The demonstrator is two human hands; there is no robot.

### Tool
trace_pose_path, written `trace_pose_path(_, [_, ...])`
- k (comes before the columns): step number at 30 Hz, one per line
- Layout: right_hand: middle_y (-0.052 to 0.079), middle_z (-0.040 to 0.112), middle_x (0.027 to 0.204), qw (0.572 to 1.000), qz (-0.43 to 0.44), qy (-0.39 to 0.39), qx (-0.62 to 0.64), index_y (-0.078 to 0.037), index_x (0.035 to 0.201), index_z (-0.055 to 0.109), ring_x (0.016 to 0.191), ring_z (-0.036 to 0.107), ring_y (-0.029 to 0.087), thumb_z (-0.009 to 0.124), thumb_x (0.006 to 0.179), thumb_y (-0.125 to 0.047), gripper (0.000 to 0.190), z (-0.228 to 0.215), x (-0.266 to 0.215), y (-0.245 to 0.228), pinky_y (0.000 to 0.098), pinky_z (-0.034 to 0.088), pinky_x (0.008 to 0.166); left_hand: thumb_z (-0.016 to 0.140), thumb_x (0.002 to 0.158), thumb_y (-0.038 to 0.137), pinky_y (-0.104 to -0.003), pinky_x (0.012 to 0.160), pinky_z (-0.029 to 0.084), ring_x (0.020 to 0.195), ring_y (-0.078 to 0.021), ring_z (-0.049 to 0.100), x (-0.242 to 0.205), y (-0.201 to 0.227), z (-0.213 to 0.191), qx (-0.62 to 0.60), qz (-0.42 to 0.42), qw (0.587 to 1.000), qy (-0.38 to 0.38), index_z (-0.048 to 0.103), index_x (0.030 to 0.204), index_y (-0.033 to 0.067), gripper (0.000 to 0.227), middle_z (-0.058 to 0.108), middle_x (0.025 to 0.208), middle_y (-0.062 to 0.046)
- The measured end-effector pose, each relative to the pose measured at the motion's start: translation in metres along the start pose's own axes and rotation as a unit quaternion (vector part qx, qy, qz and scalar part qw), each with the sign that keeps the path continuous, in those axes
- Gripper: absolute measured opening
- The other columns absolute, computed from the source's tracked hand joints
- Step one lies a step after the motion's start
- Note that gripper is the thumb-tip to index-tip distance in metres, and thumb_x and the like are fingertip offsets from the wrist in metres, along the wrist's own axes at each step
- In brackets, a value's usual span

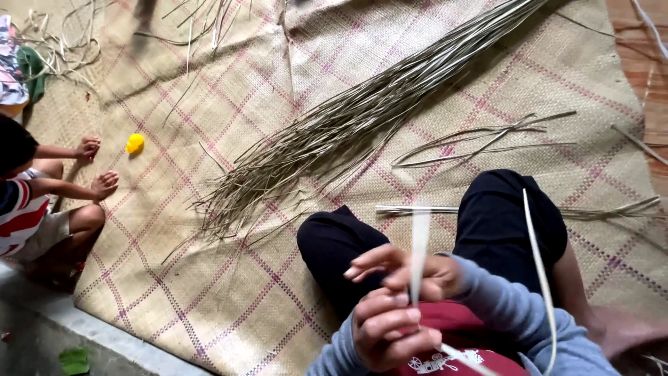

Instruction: Organizing individual dried straws into a neat bundle on a woven mat.

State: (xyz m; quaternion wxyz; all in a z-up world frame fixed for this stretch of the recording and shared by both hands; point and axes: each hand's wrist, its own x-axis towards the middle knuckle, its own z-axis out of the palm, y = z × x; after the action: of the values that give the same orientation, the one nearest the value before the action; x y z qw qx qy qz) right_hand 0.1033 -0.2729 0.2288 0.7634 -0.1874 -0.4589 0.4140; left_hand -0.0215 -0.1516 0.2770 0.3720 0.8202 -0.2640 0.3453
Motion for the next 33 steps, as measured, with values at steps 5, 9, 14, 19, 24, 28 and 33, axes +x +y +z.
trace_pose_path(5, [0.016,0.061,0.139,0.988,-0.136,0.019,-0.073,-0.018,0.106,0.084,0.142,0.046,0.043,0.075,0.103,-0.026,0.013,0.000,-0.024,-0.038,0.0663,0.035,0.128,0.078,0.087,0.027,-0.046,0.103,0.045,0.109,-0.0240,0.050,0.006,-0.007,0.011,-0.111,-0.059,0.992,0.032,0.079,0.092,0.0232,0.006,0.058,0.107,-0.003])
trace_pose_path(9, [0.013,0.063,0.136,0.942,-0.042,0.139,-0.303,-0.011,0.115,0.077,0.125,0.062,0.031,0.067,0.101,-0.018,0.019,-0.019,-0.058,-0.021,0.0434,0.055,0.107,0.066,0.096,0.009,-0.030,0.075,0.044,0.086,-0.0161,0.048,-0.024,-0.029,0.051,-0.324,-0.369,0.868,0.067,0.060,0.094,0.0073,0.007,0.050,0.114,-0.008])
trace_pose_path(14, [0.024,0.078,0.108,0.862,-0.011,0.427,-0.274,0.001,0.110,0.082,0.101,0.075,0.035,0.076,0.092,-0.010,0.022,-0.035,-0.100,0.049,0.0454,0.058,0.087,0.071,0.099,0.009,-0.037,0.080,0.054,0.079,-0.0172,0.060,-0.080,-0.072,0.112,-0.278,-0.518,0.806,0.067,0.071,0.088,0.0013,0.014,0.063,0.083,-0.011])
trace_pose_path(19, [0.016,0.080,0.096,0.718,0.000,0.693,0.063,-0.002,0.101,0.075,0.090,0.078,0.027,0.067,0.102,-0.014,0.014,-0.075,-0.125,0.074,0.0397,0.060,0.089,0.065,0.099,0.006,-0.031,0.077,0.056,0.072,-0.0146,0.065,-0.134,-0.114,0.132,-0.411,-0.642,0.637,0.115,0.070,0.095,0.0041,0.007,0.066,0.076,-0.006])
trace_pose_path(24, [0.019,0.077,0.105,0.701,-0.118,0.690,0.136,-0.001,0.113,0.069,0.099,0.077,0.034,0.060,0.106,-0.019,0.021,-0.136,-0.210,0.056,0.0429,0.064,0.086,0.059,0.102,0.009,-0.036,0.080,0.052,0.079,-0.0192,0.061,-0.128,-0.141,0.064,-0.485,-0.653,0.541,0.215,0.068,0.102,-0.0026,0.014,0.064,0.087,-0.012])
trace_pose_path(28, [0.017,0.075,0.109,0.695,-0.168,0.684,0.143,0.000,0.117,0.067,0.104,0.075,0.036,0.058,0.108,-0.021,0.025,-0.158,-0.275,0.048,0.0449,0.063,0.091,0.061,0.106,0.017,-0.039,0.085,0.054,0.092,-0.0217,0.065,-0.137,-0.162,0.022,-0.513,-0.662,0.445,0.316,0.067,0.111,0.0021,0.017,0.070,0.102,-0.008])
trace_pose_path(33, [0.016,0.075,0.108,0.652,-0.172,0.727,0.129,-0.002,0.118,0.064,0.101,0.076,0.034,0.058,0.108,-0.021,0.022,-0.163,-0.312,0.035,0.0428,0.065,0.087,0.059,0.110,0.022,-0.035,0.082,0.053,0.092,-0.0185,0.063,-0.151,-0.187,-0.010,-0.476,-0.670,0.472,0.318,0.066,0.107,0.0082,0.016,0.066,0.101,-0.006])
